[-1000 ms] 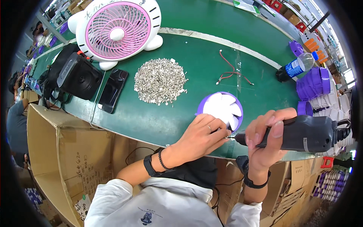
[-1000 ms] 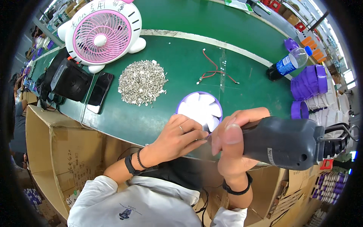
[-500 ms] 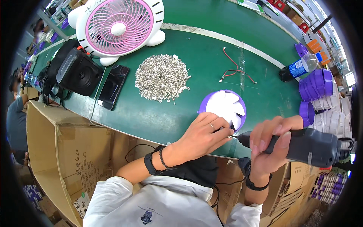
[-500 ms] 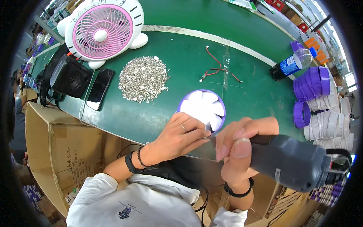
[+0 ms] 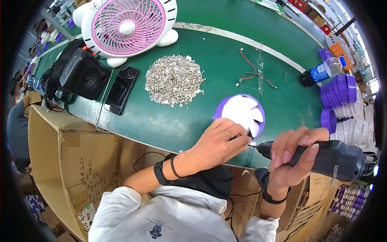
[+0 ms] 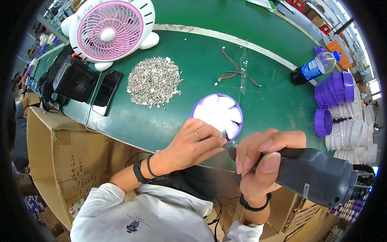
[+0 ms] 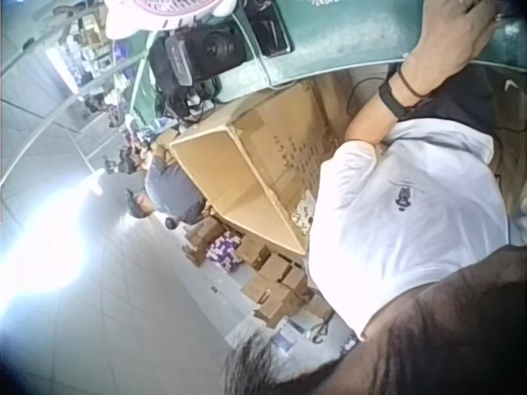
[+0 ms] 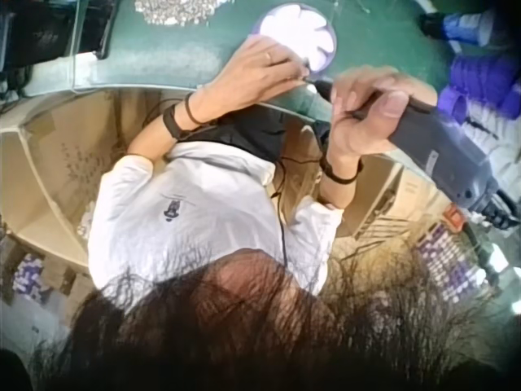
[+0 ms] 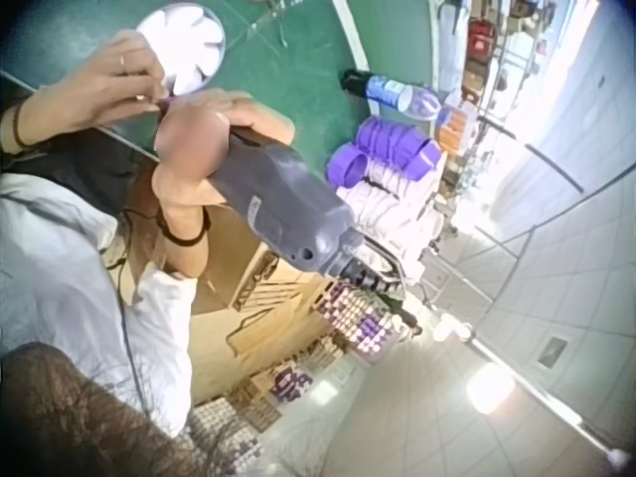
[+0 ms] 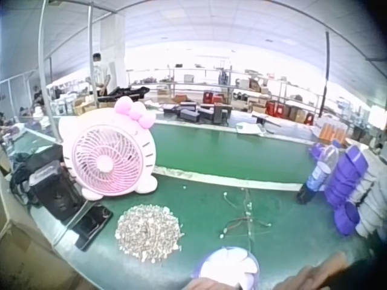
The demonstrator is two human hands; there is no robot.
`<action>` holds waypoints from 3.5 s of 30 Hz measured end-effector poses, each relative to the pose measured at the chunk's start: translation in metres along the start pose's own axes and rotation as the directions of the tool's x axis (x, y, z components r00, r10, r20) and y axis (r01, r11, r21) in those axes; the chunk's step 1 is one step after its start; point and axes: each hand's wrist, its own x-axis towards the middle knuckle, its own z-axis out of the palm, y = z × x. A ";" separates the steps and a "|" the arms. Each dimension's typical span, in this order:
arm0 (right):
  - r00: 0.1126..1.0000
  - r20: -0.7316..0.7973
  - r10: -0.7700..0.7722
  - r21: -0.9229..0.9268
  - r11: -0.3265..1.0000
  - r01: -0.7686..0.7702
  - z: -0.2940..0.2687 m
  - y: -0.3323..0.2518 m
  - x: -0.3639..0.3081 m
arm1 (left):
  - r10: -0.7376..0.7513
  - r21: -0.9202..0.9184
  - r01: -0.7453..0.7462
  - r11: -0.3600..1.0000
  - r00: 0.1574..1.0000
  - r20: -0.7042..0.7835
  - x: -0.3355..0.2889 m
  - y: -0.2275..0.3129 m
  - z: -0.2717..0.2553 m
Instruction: The person assembles small portable fans at a factory workstation. They use a handheld electric screwdriver to fasten screws into purple plastic fan housings, attach white fan blades, and connect red and white wires to the internal components. The person handles multiple fan units sequentially, placing finished parts into a cardboard box.
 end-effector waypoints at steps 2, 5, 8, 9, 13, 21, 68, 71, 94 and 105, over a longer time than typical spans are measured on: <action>0.996 -0.031 0.084 0.007 0.996 -0.084 -0.002 -0.007 0.001 | -0.005 0.005 0.005 1.000 1.000 0.001 0.001 0.001 -0.001; 0.999 0.028 -0.046 0.017 0.999 0.045 -0.002 0.001 0.001 | 0.016 -0.005 -0.016 1.000 1.000 -0.003 0.001 0.000 0.002; 0.999 0.038 -0.032 0.019 0.999 0.032 -0.001 0.002 0.001 | 0.019 0.008 -0.019 1.000 1.000 0.007 0.000 -0.001 0.001; 1.000 0.020 0.007 0.011 1.000 -0.007 -0.001 0.000 0.000 | 0.020 0.001 -0.020 1.000 1.000 0.000 0.000 -0.001 0.001; 0.997 -0.021 0.075 -0.007 0.997 -0.075 0.000 -0.005 -0.002 | 0.021 -0.010 -0.021 1.000 1.000 -0.017 0.000 -0.002 0.001; 0.998 -0.036 0.047 -0.012 0.999 -0.048 0.001 0.000 0.007 | 0.015 0.002 -0.015 1.000 1.000 -0.013 0.000 -0.002 0.001; 0.998 -0.047 0.051 -0.031 0.998 -0.052 0.024 0.000 0.001 | -0.303 -0.257 0.309 0.916 0.951 0.064 -0.011 0.009 -0.014; 0.996 -0.040 0.075 -0.020 0.997 -0.076 0.024 -0.001 0.001 | -0.288 -0.242 0.299 0.923 0.954 0.080 -0.012 0.007 -0.014; 0.985 -0.110 -0.130 0.044 0.990 0.136 0.019 -0.021 0.011 | -0.298 -0.350 0.296 0.889 0.953 0.049 -0.010 0.004 -0.015; 0.994 -0.107 0.034 0.029 0.999 -0.032 0.014 -0.016 -0.002 | -0.224 -0.230 0.222 0.947 0.974 0.020 -0.013 0.002 -0.010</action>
